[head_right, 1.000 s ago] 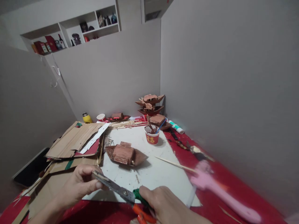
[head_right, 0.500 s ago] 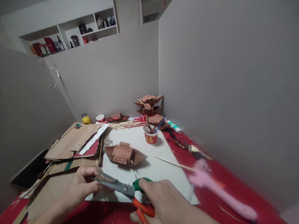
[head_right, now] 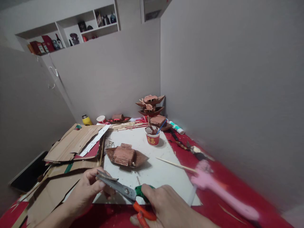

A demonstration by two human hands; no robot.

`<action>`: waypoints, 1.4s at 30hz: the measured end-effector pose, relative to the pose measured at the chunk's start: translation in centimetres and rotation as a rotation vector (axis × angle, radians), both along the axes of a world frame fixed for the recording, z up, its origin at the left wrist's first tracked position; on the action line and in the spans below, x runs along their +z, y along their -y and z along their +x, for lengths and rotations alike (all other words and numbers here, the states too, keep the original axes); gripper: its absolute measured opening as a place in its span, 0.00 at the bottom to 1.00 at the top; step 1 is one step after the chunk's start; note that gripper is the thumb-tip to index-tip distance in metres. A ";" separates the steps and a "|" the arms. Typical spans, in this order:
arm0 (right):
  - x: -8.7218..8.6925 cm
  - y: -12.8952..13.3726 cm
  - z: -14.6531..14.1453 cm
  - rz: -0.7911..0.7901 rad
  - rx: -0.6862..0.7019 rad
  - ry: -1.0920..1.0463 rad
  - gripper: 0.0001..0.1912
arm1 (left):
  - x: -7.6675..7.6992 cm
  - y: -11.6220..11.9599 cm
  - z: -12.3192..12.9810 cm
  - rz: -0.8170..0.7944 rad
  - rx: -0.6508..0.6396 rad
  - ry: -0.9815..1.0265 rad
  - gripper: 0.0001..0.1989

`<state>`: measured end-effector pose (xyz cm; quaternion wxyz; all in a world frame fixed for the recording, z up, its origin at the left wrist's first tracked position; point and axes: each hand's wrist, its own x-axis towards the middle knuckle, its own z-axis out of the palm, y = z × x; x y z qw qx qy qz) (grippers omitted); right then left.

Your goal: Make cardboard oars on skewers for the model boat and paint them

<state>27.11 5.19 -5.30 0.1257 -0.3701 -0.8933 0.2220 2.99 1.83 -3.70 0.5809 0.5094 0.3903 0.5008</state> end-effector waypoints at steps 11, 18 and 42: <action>-0.4 -0.3 0.2 -0.010 0.018 -0.050 0.18 | -0.3 0.3 0.4 0.023 -0.108 0.032 0.10; 0.4 -0.1 0.0 -0.084 0.027 0.013 0.18 | 0.4 0.1 0.3 -0.047 -0.094 -0.025 0.12; 0.0 -0.4 0.8 0.032 -0.006 0.026 0.19 | 2.2 0.0 -1.7 0.036 -0.119 -0.447 0.19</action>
